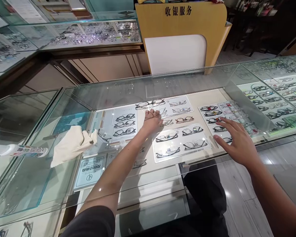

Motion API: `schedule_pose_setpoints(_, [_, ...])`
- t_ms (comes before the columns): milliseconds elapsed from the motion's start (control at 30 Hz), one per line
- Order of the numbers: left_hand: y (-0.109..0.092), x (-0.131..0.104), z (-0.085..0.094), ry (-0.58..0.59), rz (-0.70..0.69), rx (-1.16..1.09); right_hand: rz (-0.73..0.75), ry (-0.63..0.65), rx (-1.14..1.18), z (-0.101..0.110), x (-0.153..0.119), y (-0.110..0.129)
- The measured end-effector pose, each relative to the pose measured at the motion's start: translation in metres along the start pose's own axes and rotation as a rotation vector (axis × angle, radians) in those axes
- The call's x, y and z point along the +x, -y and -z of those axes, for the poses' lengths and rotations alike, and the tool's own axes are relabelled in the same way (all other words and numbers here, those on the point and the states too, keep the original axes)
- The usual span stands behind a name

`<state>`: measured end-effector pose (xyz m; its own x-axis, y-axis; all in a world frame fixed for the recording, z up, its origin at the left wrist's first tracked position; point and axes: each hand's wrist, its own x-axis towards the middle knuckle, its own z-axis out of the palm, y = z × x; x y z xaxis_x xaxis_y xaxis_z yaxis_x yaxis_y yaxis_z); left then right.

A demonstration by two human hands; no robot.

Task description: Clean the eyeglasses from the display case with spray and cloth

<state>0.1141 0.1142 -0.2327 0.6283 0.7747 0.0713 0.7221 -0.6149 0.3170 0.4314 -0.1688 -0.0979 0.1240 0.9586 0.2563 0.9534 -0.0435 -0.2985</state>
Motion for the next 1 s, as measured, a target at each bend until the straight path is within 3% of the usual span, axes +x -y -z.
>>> schedule_pose_setpoints(167, [0.002, 0.009, 0.001, 0.041, 0.044, 0.081, 0.006, 0.001, -0.006, -0.001, 0.000, -0.001])
schedule_pose_setpoints(567, [-0.014, 0.009, -0.027, 0.135, 0.100, 0.131, -0.002, -0.003, 0.013, -0.002, 0.000, 0.000])
schedule_pose_setpoints(1000, [-0.023, 0.009, -0.023, 0.175, 0.129, 0.132, -0.006, -0.002, 0.008, -0.002, 0.000, 0.000])
